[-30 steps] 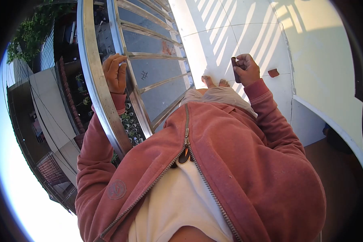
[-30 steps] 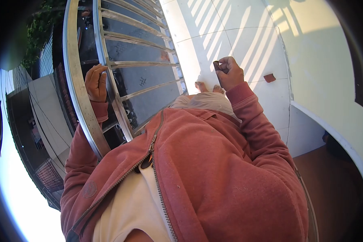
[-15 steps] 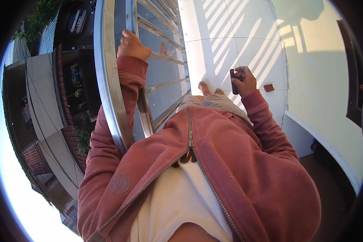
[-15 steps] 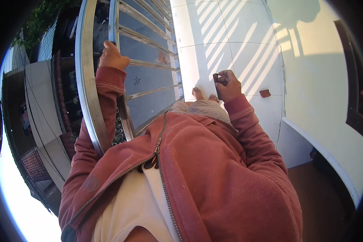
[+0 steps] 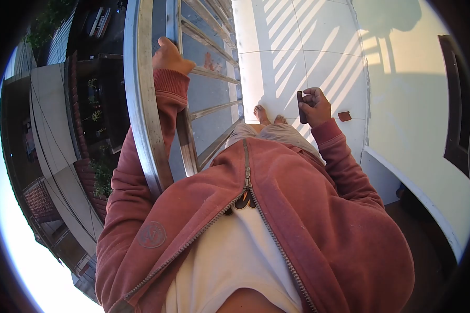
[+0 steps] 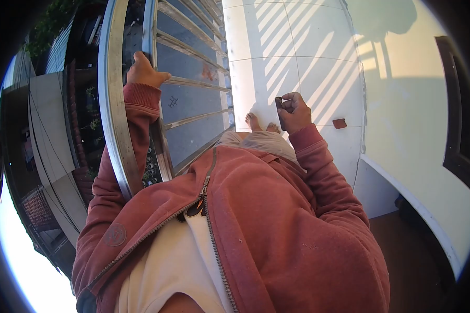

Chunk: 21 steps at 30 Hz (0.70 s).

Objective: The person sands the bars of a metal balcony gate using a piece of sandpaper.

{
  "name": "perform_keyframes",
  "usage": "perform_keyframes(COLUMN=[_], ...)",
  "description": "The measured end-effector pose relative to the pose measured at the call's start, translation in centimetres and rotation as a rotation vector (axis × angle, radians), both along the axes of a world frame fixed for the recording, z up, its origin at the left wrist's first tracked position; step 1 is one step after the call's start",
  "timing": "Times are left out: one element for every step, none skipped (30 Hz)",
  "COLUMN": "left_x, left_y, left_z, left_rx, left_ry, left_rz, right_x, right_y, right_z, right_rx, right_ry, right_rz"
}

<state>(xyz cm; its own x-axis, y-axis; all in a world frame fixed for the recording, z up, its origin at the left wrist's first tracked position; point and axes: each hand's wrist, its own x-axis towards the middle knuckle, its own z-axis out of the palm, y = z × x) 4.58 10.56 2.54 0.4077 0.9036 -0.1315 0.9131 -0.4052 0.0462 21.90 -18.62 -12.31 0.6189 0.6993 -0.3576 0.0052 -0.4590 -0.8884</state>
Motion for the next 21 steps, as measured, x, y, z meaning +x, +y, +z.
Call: perform_keyframes(left_x=[-0.1, -0.1, -0.5, -1.2, -1.9, -2.6, -3.4, -4.2, -5.1, -5.9, -6.5, -7.0, -7.8, -8.6, -10.1, -12.2, -13.5, -13.0, -12.4, -11.8, -11.0], left_y=[0.0, 0.0, 0.2, 0.5, 0.9, 1.3, 1.7, 2.1, 2.6, 3.1, 3.2, 2.3, 0.8, -0.2, -0.7, -1.0, -1.3, -2.0, -2.5, -3.0, -2.6], left_z=[0.1, 0.2, 0.2, 0.1, -0.1, -0.8, -1.8, -2.6, -2.9, -3.2, -3.5, -3.6, -3.5, -3.6, -5.3, -8.2, -9.8, -9.4, -9.6, -9.9, -11.2], left_rx=[-0.014, -0.030, -0.031, -0.054, -0.077, -0.082, -0.112, -0.141, -0.145, -0.377, -0.611, -0.610, -0.651, -0.683, -0.680, -0.755, -0.819, -1.057, -1.179, -1.298, -1.620], left_ry=[-0.021, -0.041, -0.039, -0.119, -0.199, -0.202, -0.370, -0.539, -0.547, -0.776, -1.005, -1.020, -1.263, -1.502, -1.515, -1.248, -0.979, -1.061, -1.112, -1.154, -1.486], left_rz=[-0.002, -0.006, -0.006, -0.056, -0.104, -0.103, -0.146, -0.186, -0.178, -0.132, -0.084, -0.071, 0.088, 0.253, 0.262, 0.304, 0.342, 0.413, 0.449, 0.492, 0.188], right_x=[-0.1, -0.4, -0.7, -1.0, -1.3, -1.5, -1.8, -2.2, -2.7, -3.2, -3.8, -4.4, -4.9, -5.5, -6.2, -7.0, -7.8, -8.5, -9.3, -9.9, -10.2], right_y=[0.5, 1.2, 1.8, 2.6, 3.4, 4.4, 5.4, 6.5, 7.7, 9.0, 10.2, 11.7, 13.1, 14.4, 15.6, 16.8, 17.7, 18.5, 19.0, 19.3, 19.4], right_z=[0.0, 0.3, 0.7, 0.9, 1.4, 2.0, 2.5, 2.9, 3.2, 3.0, 4.7, 5.4, 6.2, 7.2, 7.9, 8.1, 8.3, 7.9, 7.0, 7.0, 7.1], right_rx=[0.003, 0.025, 0.044, 0.042, 0.037, 0.034, 0.029, 0.079, 0.127, 0.184, 0.203, 0.206, 0.210, 0.224, 0.222, 0.252, 0.278, 0.266, 0.264, 0.264, 0.257], right_ry=[0.002, 0.014, 0.027, 0.032, 0.031, 0.036, 0.040, 0.109, 0.178, 0.252, 0.394, 0.407, 0.551, 0.622, 0.640, 0.672, 0.705, 0.698, 0.664, 0.630, 0.622], right_rz=[0.004, 0.028, 0.050, 0.070, 0.069, 0.108, 0.148, 0.147, 0.149, 0.168, 0.172, 0.214, 0.211, 0.241, 0.247, 0.233, 0.219, 0.231, 0.215, 0.199, 0.208])
